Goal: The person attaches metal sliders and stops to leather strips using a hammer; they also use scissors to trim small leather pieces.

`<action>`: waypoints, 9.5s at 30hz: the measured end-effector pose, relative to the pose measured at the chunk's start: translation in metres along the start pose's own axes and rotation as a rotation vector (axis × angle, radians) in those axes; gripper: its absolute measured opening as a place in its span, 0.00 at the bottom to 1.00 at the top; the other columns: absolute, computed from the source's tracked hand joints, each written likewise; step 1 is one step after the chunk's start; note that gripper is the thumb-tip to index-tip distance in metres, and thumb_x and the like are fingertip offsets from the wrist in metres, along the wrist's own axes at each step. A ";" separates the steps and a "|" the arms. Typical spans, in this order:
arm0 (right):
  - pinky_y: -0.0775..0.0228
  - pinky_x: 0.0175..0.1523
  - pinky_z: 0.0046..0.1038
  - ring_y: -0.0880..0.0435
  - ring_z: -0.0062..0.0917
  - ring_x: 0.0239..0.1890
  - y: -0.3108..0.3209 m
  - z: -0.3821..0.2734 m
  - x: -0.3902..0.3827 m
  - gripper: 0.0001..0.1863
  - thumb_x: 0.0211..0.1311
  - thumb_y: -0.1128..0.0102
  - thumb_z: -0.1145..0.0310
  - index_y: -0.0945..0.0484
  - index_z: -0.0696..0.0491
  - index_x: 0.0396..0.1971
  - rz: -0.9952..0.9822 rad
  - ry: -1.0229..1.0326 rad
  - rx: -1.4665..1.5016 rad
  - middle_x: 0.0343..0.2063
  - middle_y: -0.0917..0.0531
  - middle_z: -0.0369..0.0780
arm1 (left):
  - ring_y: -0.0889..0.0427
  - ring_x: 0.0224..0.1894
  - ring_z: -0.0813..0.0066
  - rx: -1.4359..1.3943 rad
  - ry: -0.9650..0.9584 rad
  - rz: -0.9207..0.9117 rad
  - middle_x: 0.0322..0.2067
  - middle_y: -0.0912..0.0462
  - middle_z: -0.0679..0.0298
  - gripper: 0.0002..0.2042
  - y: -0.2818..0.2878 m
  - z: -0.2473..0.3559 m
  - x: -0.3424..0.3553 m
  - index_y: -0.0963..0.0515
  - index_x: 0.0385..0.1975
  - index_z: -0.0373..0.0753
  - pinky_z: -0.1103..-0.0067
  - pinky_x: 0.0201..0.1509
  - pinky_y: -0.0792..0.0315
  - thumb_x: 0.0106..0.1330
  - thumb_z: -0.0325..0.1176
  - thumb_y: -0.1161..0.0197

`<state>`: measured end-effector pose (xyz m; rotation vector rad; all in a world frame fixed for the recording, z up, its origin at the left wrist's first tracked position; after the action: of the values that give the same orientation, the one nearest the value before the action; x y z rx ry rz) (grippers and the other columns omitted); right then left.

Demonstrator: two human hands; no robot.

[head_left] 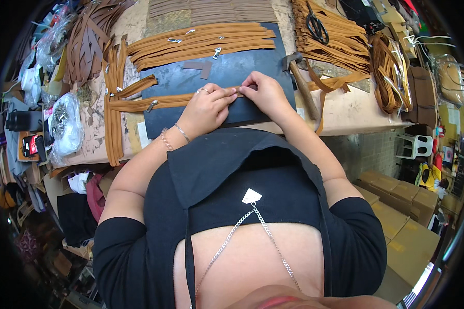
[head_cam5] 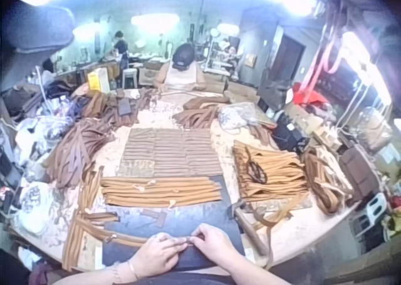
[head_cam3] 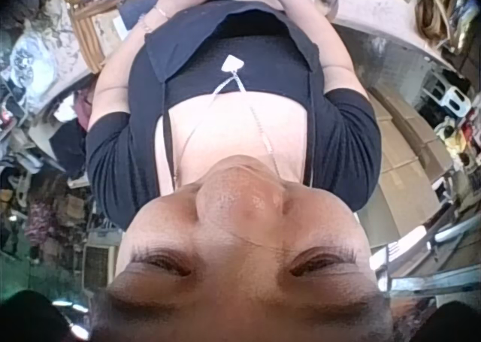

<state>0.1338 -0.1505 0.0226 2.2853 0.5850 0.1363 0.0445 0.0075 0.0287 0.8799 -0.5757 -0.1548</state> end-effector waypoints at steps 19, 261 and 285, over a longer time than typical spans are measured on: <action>0.27 0.48 0.34 0.20 0.35 0.40 0.014 -0.011 -0.036 0.07 0.54 0.29 0.75 0.16 0.52 0.34 0.144 0.581 -0.227 0.34 0.17 0.37 | 0.23 0.43 0.59 0.261 0.027 -0.010 0.36 0.22 0.62 0.06 0.005 0.007 0.016 0.18 0.39 0.40 0.68 0.51 0.27 0.64 0.30 0.32; 0.26 0.51 0.46 0.25 0.46 0.47 0.067 0.097 -0.058 0.31 0.70 0.38 0.65 0.34 0.35 0.72 0.364 0.020 -0.646 0.43 0.25 0.45 | 0.23 0.64 0.61 0.489 0.537 -0.240 0.61 0.20 0.62 0.14 0.162 -0.135 -0.070 0.15 0.49 0.41 0.70 0.65 0.30 0.65 0.35 0.28; 0.29 0.57 0.44 0.24 0.47 0.51 0.073 0.087 -0.050 0.31 0.67 0.37 0.73 0.30 0.38 0.69 0.383 0.040 -0.460 0.48 0.24 0.46 | 0.13 0.45 0.57 0.157 0.693 -0.210 0.40 0.11 0.54 0.14 0.151 -0.123 -0.020 0.14 0.42 0.37 0.69 0.51 0.22 0.68 0.42 0.32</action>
<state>0.1393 -0.2746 0.0161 1.9189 0.1078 0.4544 0.0783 0.1946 0.0745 1.0727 0.1547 0.0120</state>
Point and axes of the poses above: each hand's wrist, its own x-axis towards the middle knuckle, its own y-axis out of the back of the hand, z = x × y, the point moved 6 cm from there along x, towards the middle knuckle
